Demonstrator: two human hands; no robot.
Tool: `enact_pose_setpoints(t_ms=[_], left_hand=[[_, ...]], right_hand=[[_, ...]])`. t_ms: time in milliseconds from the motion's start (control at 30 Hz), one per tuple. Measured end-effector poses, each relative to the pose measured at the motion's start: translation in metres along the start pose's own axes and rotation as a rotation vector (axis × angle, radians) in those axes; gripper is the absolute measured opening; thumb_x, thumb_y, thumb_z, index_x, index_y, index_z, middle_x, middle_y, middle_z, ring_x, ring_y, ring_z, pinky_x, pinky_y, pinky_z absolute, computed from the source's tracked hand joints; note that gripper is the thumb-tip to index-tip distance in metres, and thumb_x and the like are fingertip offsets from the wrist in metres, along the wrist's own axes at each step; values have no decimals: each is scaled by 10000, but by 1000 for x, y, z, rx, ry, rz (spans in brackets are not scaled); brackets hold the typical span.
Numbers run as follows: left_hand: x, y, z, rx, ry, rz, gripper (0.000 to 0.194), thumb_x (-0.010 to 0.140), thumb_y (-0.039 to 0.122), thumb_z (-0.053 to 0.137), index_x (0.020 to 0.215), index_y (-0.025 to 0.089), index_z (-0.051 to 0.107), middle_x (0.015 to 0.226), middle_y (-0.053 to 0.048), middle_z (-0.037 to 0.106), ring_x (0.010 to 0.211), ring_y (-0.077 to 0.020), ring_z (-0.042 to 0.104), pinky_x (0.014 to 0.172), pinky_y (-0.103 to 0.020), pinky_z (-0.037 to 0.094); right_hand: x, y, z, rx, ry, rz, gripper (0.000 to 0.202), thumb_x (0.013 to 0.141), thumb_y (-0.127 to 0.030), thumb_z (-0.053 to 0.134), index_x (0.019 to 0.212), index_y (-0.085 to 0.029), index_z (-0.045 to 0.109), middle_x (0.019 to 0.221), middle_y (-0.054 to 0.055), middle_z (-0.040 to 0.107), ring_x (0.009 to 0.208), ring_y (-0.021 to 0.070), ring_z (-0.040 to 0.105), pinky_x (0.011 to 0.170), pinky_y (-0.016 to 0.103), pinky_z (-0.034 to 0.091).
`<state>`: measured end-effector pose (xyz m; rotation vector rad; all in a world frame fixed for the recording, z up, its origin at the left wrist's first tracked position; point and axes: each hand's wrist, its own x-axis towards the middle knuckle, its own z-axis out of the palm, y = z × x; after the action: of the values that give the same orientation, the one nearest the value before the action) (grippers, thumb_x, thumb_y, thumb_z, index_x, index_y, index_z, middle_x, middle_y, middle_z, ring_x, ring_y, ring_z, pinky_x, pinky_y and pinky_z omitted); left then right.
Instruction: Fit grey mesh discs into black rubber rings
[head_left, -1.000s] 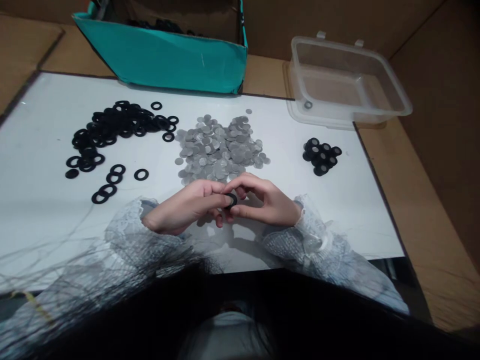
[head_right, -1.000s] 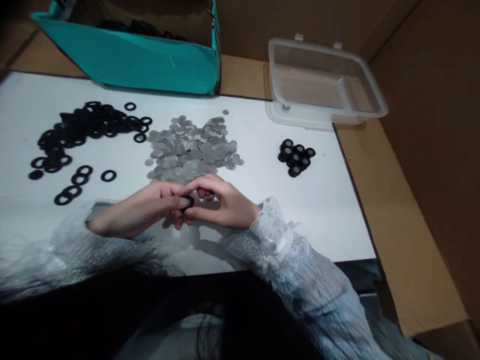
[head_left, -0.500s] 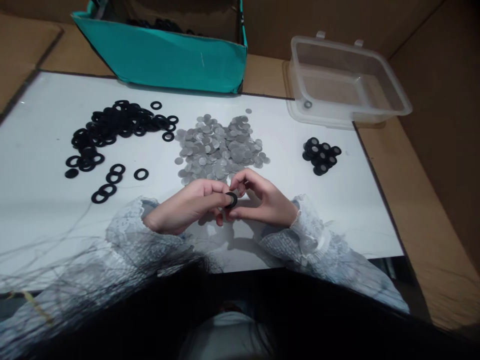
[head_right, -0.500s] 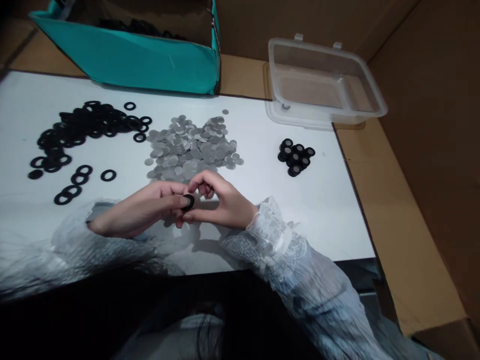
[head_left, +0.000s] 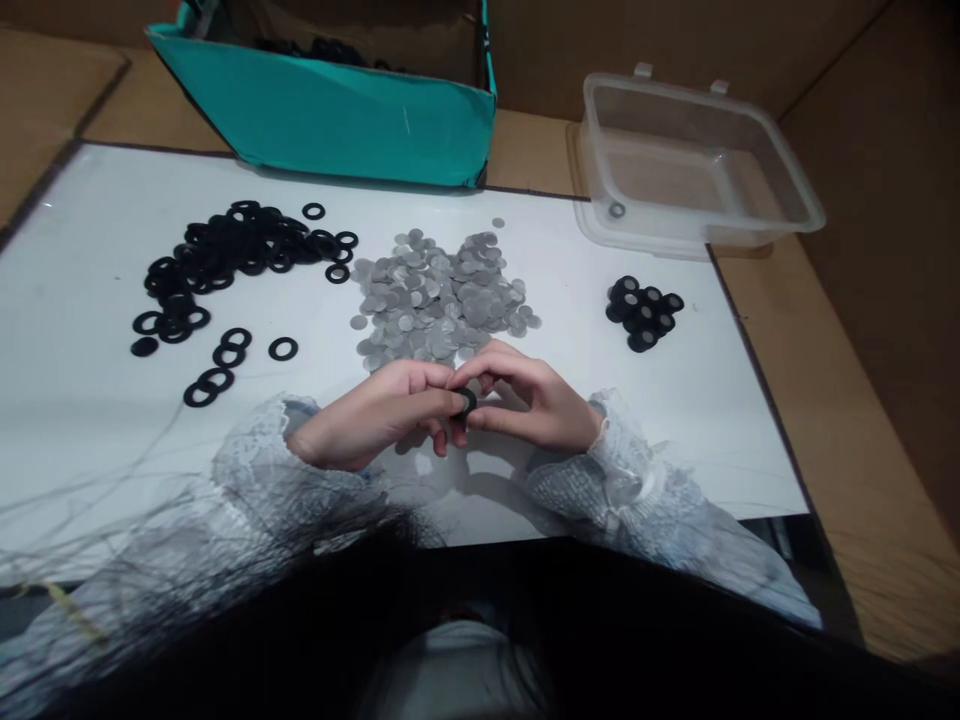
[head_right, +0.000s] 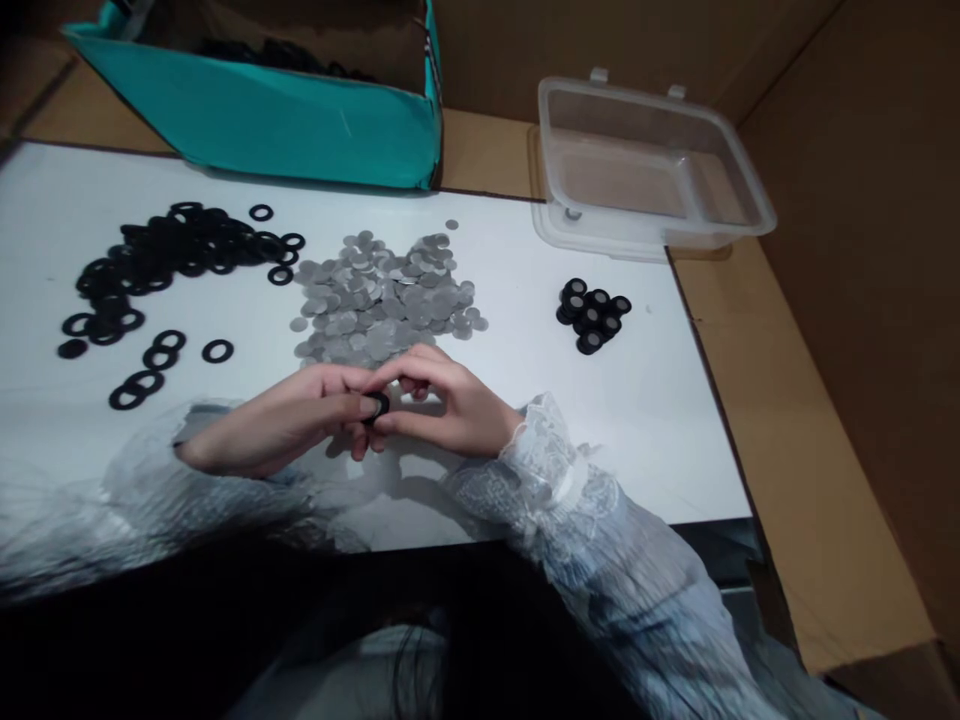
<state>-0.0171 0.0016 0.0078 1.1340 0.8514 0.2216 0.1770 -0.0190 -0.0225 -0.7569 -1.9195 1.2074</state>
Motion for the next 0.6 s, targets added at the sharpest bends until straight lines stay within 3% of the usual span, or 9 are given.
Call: enact_pose_setpoints(t_ms=[100, 267, 400, 600], left_hand=[[0, 0, 0, -24, 0, 10, 110, 777, 224, 573, 709, 155, 625, 596, 10, 673, 474, -79, 562, 406, -164, 341], [-1, 0, 0, 6, 25, -3, 159, 801, 247, 572, 679, 151, 606, 599, 10, 664, 475, -70, 547, 420, -164, 348], [-1, 1, 1, 43, 37, 9, 114, 781, 240, 568, 717, 155, 609, 609, 6, 666, 484, -86, 549, 409, -178, 321], [-2, 3, 2, 68, 59, -39, 166, 781, 294, 575, 683, 160, 585, 570, 7, 637, 468, -92, 518, 418, -194, 307]], right_hand=[[-1, 0, 0, 76, -77, 18, 246, 920, -325, 541, 1100, -159, 555, 836, 13, 468, 799, 144, 493, 751, 315, 463], [-3, 2, 6, 116, 22, 50, 286, 853, -341, 647, 1028, -167, 503, 839, 0, 453, 745, 126, 458, 697, 298, 459], [-2, 2, 4, 72, 9, -7, 170, 904, -289, 572, 1025, -169, 572, 839, 12, 470, 774, 135, 482, 737, 315, 462], [-2, 1, 3, 34, 42, 32, 294, 823, -337, 682, 1026, -172, 549, 849, 15, 500, 750, 139, 465, 711, 318, 471]])
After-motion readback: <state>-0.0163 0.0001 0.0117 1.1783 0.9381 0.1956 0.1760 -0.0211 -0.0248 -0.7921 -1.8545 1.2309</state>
